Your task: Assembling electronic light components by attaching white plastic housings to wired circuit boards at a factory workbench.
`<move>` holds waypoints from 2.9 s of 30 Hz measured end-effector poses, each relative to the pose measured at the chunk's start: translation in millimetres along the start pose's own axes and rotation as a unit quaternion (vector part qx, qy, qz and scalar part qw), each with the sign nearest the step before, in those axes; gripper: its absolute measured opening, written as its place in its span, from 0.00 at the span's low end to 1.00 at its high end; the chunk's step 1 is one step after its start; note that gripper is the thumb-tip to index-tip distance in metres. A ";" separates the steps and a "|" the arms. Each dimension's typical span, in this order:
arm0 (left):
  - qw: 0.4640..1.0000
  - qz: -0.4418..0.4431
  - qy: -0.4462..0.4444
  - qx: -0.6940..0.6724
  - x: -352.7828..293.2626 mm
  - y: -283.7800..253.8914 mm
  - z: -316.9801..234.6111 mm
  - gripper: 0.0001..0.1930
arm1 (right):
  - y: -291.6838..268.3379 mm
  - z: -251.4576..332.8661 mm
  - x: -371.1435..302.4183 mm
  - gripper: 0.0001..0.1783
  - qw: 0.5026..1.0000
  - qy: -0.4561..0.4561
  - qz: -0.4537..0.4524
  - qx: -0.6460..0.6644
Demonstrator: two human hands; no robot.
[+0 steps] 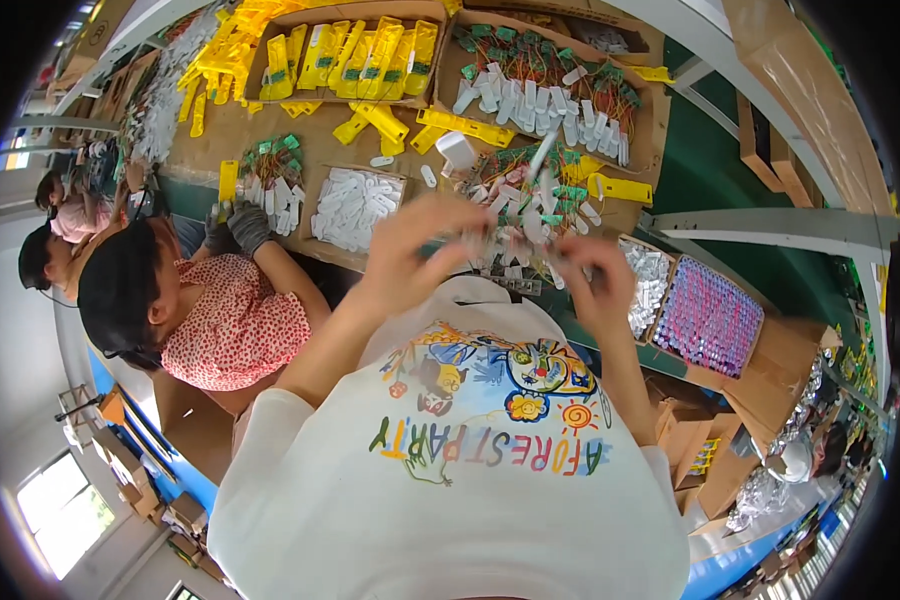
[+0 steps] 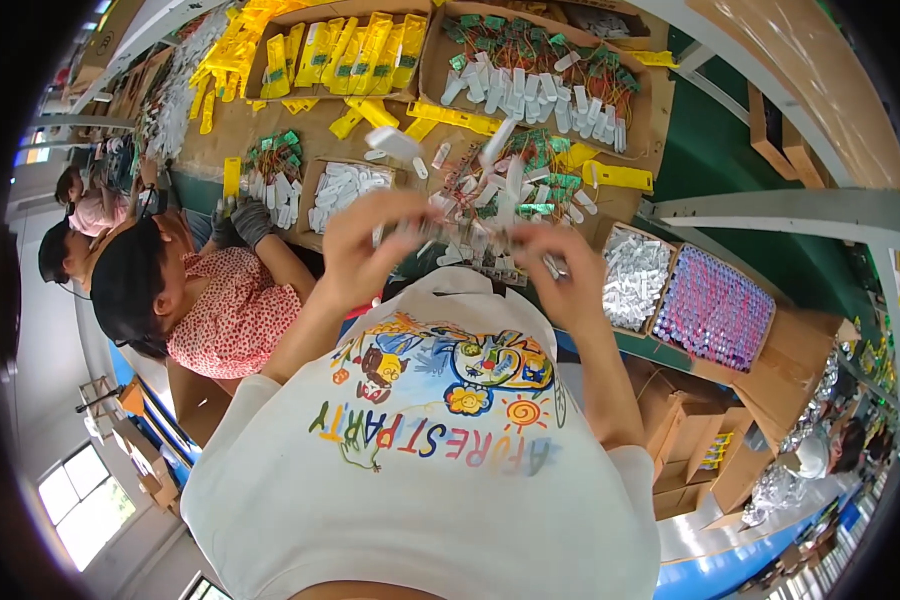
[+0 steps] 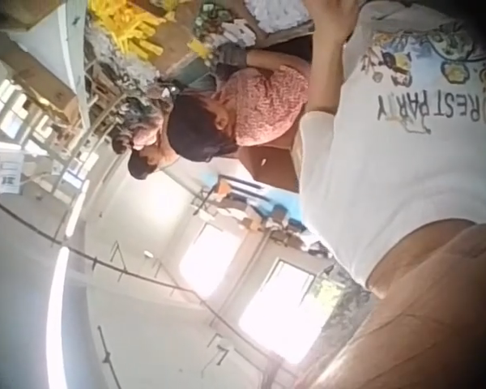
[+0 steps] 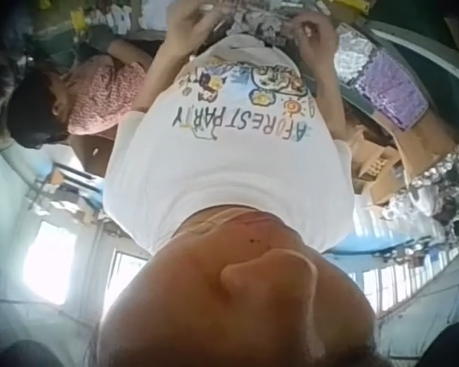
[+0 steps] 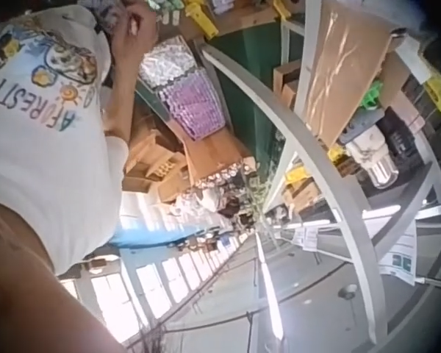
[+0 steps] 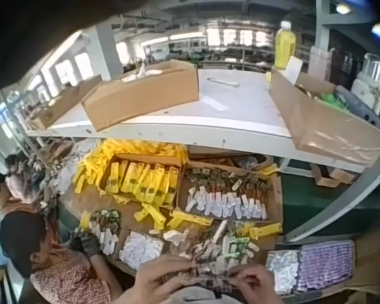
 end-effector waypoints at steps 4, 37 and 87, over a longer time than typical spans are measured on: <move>0.973 -0.002 -0.202 -0.111 6.6 12.7 21.0 0.14 | 5.4 -23.1 7.8 0.16 0.990 0.065 -0.033 0.125; 0.982 0.183 0.036 0.033 11.0 -0.3 -2.4 0.16 | -22.8 10.9 29.0 0.24 0.991 -0.032 0.102 0.077; 0.953 -0.094 -0.234 -0.169 3.9 74.3 28.0 0.07 | 54.1 13.6 22.6 0.13 0.974 -0.125 -0.112 -0.154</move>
Point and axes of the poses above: each hand's wrist, its own x-axis towards the middle knuckle, its own y-axis out of the palm, z = x × y, the point moved 2 cm from there along x, towards the middle knuckle, and after that the axes turned 15 degrees about x, right-handed, at the moved point
